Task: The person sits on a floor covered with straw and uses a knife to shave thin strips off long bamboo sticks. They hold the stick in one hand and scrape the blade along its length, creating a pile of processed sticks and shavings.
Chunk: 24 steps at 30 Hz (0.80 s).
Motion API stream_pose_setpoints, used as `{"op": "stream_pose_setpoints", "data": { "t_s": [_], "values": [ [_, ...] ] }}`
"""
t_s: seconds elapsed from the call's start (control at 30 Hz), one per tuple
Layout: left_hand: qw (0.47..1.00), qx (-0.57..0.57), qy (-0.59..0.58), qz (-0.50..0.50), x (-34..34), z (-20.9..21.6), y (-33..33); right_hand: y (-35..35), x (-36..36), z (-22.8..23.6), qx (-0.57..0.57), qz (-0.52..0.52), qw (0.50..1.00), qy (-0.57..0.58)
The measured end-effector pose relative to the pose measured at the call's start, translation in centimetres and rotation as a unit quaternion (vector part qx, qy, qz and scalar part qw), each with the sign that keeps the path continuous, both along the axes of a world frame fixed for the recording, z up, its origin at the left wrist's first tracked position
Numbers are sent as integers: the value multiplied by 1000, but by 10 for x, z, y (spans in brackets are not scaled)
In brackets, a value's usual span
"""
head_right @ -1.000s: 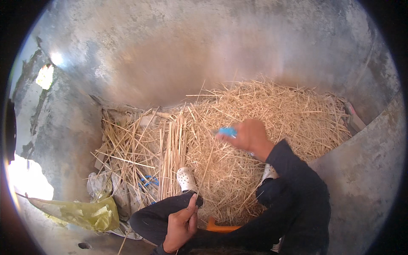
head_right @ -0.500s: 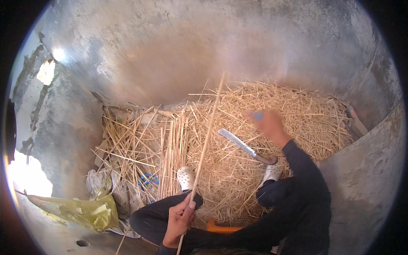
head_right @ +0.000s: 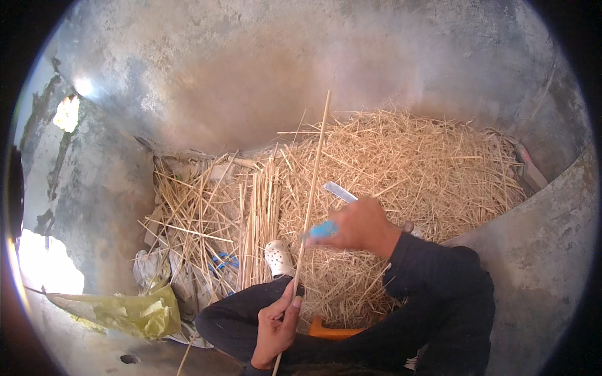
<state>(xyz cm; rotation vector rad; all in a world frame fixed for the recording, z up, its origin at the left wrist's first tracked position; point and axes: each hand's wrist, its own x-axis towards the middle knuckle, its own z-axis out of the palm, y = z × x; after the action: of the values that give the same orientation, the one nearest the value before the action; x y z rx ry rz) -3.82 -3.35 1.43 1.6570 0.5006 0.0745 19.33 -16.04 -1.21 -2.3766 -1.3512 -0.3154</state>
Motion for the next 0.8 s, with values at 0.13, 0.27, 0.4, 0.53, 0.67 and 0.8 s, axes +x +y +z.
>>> {"op": "stream_pose_setpoints", "data": {
  "t_s": [0.13, 0.27, 0.4, 0.53, 0.67, 0.8],
  "values": [
    [998, 50, -22, -12, -8, -12, 2, 2, 33, -13, 52, -95, 991, 73],
    [988, 146, -30, -26, -8, -11, 9, 6, -18, -6, 50, 71, 995, 39],
    [977, 200, 34, -69, 0, 2, 12, -2, 23, -15, 32, -69, 995, 64],
    [974, 210, -74, -40, 1, -10, 13, 3, -14, -9, 67, 60, 995, 32],
    [971, 223, -53, -62, -3, -6, 12, -9, 52, -18, 16, -106, 983, 147],
    [973, 222, -25, -53, -4, -4, 13, 1, 2, -16, -5, -16, 998, 66]
  ]
}}
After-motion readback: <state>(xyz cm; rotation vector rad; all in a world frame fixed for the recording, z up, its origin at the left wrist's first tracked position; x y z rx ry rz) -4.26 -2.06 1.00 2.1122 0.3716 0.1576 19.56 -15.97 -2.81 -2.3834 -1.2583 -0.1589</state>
